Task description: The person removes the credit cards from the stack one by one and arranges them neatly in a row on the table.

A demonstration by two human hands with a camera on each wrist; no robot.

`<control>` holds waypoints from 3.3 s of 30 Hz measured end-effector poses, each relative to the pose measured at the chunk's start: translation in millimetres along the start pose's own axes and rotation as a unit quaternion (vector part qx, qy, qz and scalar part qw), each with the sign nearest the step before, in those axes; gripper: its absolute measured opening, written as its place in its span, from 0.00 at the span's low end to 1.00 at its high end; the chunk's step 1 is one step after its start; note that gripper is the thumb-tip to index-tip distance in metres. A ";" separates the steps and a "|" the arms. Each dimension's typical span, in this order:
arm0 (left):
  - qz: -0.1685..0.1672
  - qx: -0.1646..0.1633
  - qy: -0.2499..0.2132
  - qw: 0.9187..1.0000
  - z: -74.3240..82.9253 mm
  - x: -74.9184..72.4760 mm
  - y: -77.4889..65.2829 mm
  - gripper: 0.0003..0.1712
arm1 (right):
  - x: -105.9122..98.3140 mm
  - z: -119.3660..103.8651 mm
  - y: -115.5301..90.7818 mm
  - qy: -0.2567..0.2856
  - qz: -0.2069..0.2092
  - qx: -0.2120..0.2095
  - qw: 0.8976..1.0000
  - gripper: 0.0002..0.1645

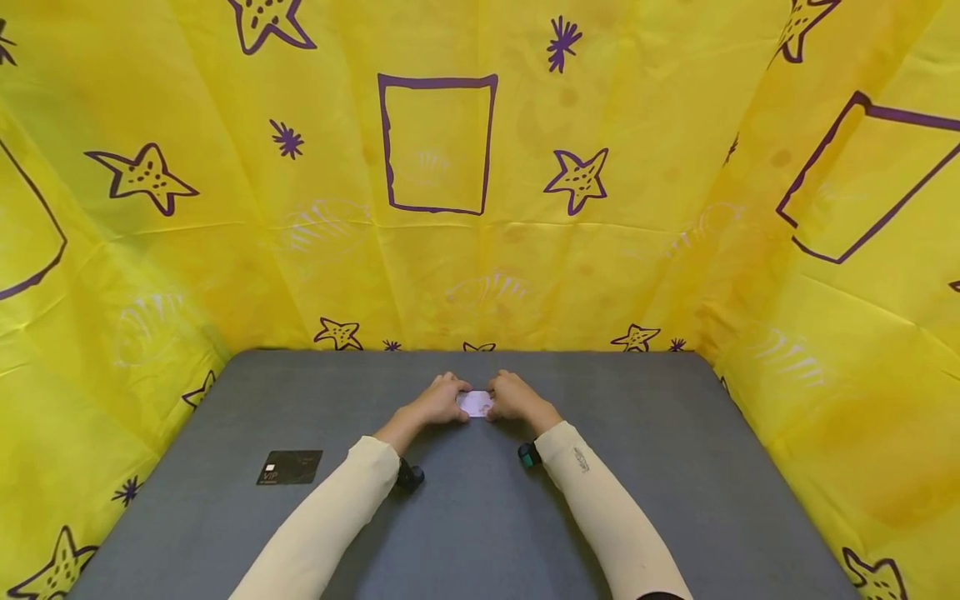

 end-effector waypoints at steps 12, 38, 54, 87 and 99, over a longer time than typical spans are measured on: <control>-0.021 0.000 0.019 1.000 2.4 -7.2 0.2 0.28 | -1.4 0.1 1.1 0.001 -0.012 0.004 1.000 0.23; -0.015 0.009 0.013 1.000 4.5 -9.3 -4.0 0.29 | -2.9 3.9 -8.0 0.009 0.012 -0.001 1.000 0.27; 0.003 0.017 -0.002 1.000 0.8 -9.6 -5.6 0.31 | -2.2 8.9 -10.6 0.020 0.031 0.012 0.999 0.26; 0.072 0.039 -0.014 0.997 -4.2 -28.2 -29.8 0.30 | -4.8 -5.9 -23.8 0.079 0.054 0.009 0.995 0.28; 0.079 0.040 -0.019 0.996 -0.5 -36.7 -42.2 0.30 | -9.4 -12.4 -27.6 0.073 0.069 -0.002 0.995 0.28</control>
Point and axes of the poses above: each hand's wrist, its own y-axis towards the middle knuckle, its own x-axis out of the palm, z = x × y, the point moved 4 cm from there along y, towards the middle knuckle, and after that the axes turned 8 degrees about x, right-handed, at the moved point
